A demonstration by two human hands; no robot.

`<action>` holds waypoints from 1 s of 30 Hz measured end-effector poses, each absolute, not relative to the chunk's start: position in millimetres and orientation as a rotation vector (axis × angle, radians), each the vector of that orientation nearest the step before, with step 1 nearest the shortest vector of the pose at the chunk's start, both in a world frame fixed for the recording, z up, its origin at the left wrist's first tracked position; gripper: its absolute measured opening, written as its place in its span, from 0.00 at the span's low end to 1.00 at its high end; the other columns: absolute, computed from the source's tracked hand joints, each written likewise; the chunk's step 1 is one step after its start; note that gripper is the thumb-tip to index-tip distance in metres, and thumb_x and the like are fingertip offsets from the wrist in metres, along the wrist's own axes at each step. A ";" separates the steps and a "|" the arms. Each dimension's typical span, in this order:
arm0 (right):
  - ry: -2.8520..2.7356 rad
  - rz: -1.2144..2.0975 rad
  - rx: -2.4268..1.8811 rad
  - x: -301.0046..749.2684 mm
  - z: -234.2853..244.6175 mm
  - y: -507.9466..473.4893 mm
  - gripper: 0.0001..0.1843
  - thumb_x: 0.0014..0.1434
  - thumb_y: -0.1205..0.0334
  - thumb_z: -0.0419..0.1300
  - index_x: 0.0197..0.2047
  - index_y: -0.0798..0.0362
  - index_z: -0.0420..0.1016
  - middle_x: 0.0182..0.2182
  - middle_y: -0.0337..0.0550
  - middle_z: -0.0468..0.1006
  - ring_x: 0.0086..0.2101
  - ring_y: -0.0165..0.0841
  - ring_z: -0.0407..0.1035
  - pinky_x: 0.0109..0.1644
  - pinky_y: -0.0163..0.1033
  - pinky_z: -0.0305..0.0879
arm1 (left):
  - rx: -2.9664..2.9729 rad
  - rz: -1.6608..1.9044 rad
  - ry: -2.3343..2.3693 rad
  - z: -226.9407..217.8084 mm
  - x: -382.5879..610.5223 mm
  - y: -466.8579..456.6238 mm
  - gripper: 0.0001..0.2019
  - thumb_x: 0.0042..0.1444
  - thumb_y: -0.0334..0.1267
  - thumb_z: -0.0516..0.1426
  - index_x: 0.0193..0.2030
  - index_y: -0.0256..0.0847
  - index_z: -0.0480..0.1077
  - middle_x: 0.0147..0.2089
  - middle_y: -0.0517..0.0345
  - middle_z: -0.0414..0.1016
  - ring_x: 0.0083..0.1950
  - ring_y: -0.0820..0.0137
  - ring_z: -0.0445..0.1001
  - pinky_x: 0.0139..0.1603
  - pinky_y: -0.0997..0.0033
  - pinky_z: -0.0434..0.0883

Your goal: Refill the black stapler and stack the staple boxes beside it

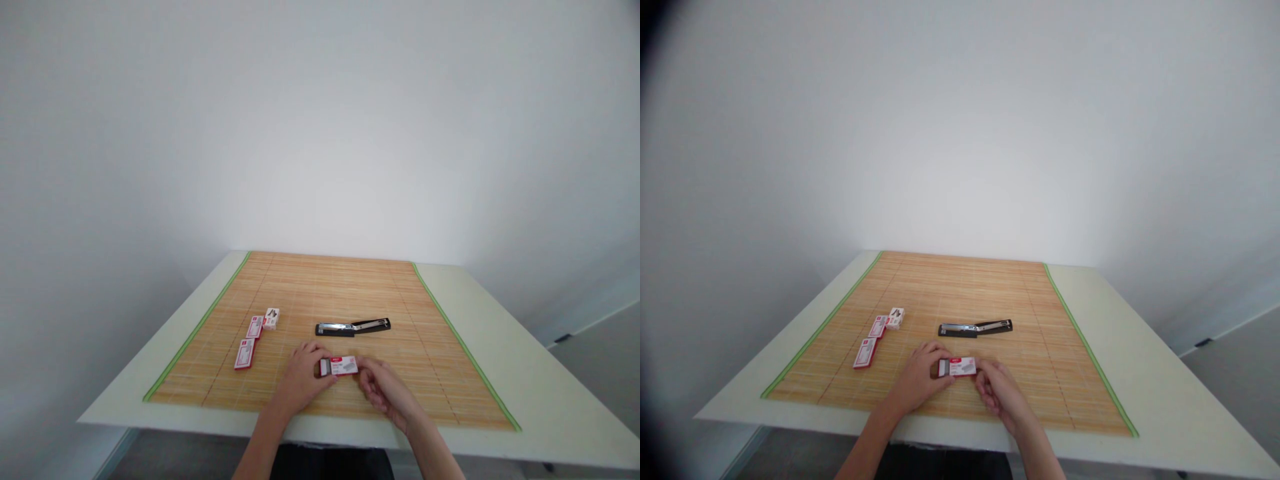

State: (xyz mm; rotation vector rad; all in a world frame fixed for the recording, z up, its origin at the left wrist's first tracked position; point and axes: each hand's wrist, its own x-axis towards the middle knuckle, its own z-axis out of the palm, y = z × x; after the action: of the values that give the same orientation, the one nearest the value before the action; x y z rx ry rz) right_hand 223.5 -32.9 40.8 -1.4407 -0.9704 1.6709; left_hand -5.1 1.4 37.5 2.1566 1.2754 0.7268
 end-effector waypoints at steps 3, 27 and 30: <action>-1.066 1.367 -1.550 241.3 38.4 -28.1 0.27 0.57 0.35 0.61 0.43 0.51 0.73 0.16 0.26 0.60 0.15 0.24 0.47 0.19 0.32 0.38 | 2.126 0.737 1.304 36.2 -14.5 0.9 0.22 0.50 0.43 0.70 0.52 0.51 0.75 0.54 0.57 0.73 0.57 0.58 0.71 0.58 0.60 0.67; -1.909 0.844 -1.588 235.0 58.5 -13.4 0.20 0.62 0.50 0.63 0.55 0.46 0.81 0.23 0.34 0.72 0.25 0.32 0.64 0.29 0.35 0.53 | 2.132 0.777 1.309 34.6 -38.3 3.2 0.15 0.54 0.43 0.68 0.49 0.50 0.77 0.50 0.57 0.75 0.54 0.58 0.72 0.57 0.59 0.67; -2.132 0.676 -1.628 215.5 69.4 -6.7 0.12 0.63 0.53 0.62 0.46 0.44 0.85 0.27 0.39 0.80 0.28 0.35 0.71 0.32 0.36 0.56 | 2.131 0.798 1.307 33.1 -37.8 2.7 0.15 0.54 0.42 0.68 0.48 0.50 0.77 0.50 0.58 0.75 0.53 0.59 0.72 0.56 0.60 0.67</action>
State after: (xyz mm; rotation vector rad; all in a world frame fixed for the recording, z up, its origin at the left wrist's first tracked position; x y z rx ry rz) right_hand 215.5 -6.7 69.4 -1.6282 -2.1322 0.6755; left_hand -37.8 2.7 33.1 2.1313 1.3074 0.7983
